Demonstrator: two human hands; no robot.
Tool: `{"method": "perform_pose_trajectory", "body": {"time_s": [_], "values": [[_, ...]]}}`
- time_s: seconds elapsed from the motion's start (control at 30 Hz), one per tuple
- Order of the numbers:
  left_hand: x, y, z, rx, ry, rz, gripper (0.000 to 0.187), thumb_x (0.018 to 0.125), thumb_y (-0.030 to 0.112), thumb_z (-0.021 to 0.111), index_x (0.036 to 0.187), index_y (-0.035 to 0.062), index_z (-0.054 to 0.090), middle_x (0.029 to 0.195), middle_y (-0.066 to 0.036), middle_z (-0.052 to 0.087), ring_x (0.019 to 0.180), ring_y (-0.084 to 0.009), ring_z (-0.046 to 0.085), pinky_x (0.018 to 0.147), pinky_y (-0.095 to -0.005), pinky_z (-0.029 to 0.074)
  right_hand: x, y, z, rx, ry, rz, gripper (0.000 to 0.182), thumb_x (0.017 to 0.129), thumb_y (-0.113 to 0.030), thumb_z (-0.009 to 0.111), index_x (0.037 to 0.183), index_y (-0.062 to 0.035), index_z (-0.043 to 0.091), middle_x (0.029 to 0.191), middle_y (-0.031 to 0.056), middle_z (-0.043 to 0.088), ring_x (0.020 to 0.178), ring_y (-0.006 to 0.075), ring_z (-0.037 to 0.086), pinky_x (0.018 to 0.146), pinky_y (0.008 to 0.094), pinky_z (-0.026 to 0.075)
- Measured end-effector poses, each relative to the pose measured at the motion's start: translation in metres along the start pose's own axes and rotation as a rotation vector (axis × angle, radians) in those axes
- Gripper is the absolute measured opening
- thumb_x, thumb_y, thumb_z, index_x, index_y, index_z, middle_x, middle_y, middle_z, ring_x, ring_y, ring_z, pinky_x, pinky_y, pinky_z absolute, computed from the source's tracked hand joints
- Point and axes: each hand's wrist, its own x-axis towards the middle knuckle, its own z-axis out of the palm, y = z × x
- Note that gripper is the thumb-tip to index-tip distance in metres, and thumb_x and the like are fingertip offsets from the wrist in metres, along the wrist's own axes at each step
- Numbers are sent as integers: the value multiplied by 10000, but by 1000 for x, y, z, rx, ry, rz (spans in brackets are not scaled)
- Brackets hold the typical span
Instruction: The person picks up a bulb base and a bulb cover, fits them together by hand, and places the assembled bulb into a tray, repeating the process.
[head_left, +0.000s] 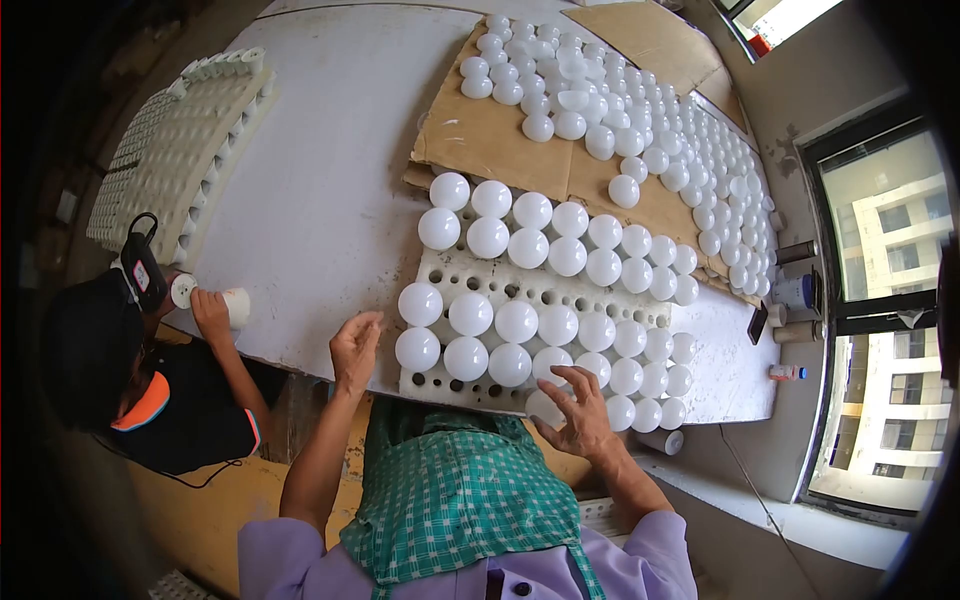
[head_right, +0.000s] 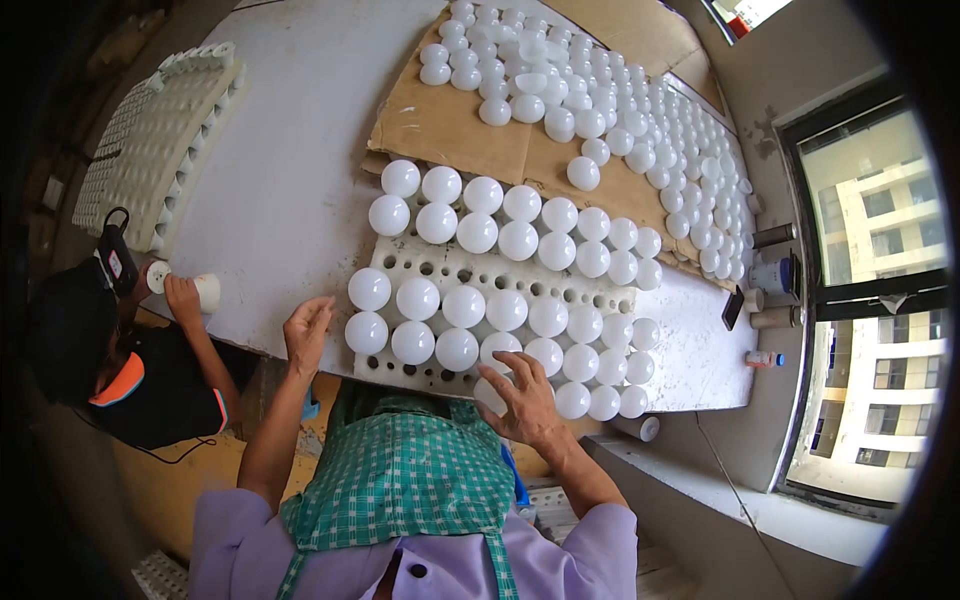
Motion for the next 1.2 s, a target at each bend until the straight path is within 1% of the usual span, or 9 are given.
{"method": "perform_pose_trajectory", "body": {"time_s": [0.17,0.33,0.43,0.87,0.93,1.03,1.07,1.13,1.2], "values": [[-17,-54,2,196,-15,-188,247,889,93,551,1081,-36,636,1008,-125,676,938,-215,637,844,-305,481,74,101,-51,65,448,232,487,721,-23,718,1177,-76,554,1158,161,542,978,320,579,832,382,500],[-33,-77,13,435,-77,-172,260,872,166,607,1070,4,651,1006,-170,680,957,-240,645,842,-329,486,156,251,-51,-56,419,432,573,740,-165,734,1254,-57,505,1163,182,544,887,317,609,785,403,506],[-36,-69,20,413,-68,-218,327,871,238,583,1101,13,641,1068,-182,664,1002,-290,638,876,-352,483,206,278,-49,-236,245,495,686,682,-235,766,1282,-66,479,1211,203,527,1035,365,578,863,436,488],[-42,-44,8,354,-61,-383,387,828,301,604,1106,37,662,1049,-163,676,966,-257,650,855,-330,492,265,234,-35,-37,125,366,724,654,-205,764,1279,-22,449,1211,237,560,1083,386,567,883,445,472],[-37,-54,1,427,-62,-165,388,832,309,598,1113,49,659,1034,-164,679,928,-253,661,829,-321,504,254,228,-44,-18,197,366,736,656,-204,763,1293,-25,439,1223,233,559,1098,372,563,886,444,469],[-29,-72,-8,393,-5,-136,349,832,261,606,1103,46,661,1025,-169,678,916,-253,666,814,-317,513,221,223,-53,935,437,442,620,818,-250,633,1370,-94,395,1258,169,554,1041,250,584,699,336,539],[-30,-67,-10,391,-8,-141,349,832,261,606,1103,46,661,1025,-169,678,916,-253,666,814,-317,513,209,214,-53,933,434,448,620,818,-250,633,1370,-94,395,1258,169,554,1041,250,584,699,336,539],[-32,-46,-16,335,63,-144,314,836,175,617,1107,17,642,1054,-144,676,973,-221,646,848,-320,503,173,182,-50,1502,354,241,612,877,-268,575,1412,-99,330,1304,161,506,1010,204,575,632,268,539],[-22,-60,-27,343,149,-101,313,844,142,600,1130,16,621,1057,-147,675,974,-231,649,840,-322,506,143,150,-45,1466,315,258,756,832,-304,664,1431,-68,269,1303,197,477,1040,246,580,716,312,575]]}}
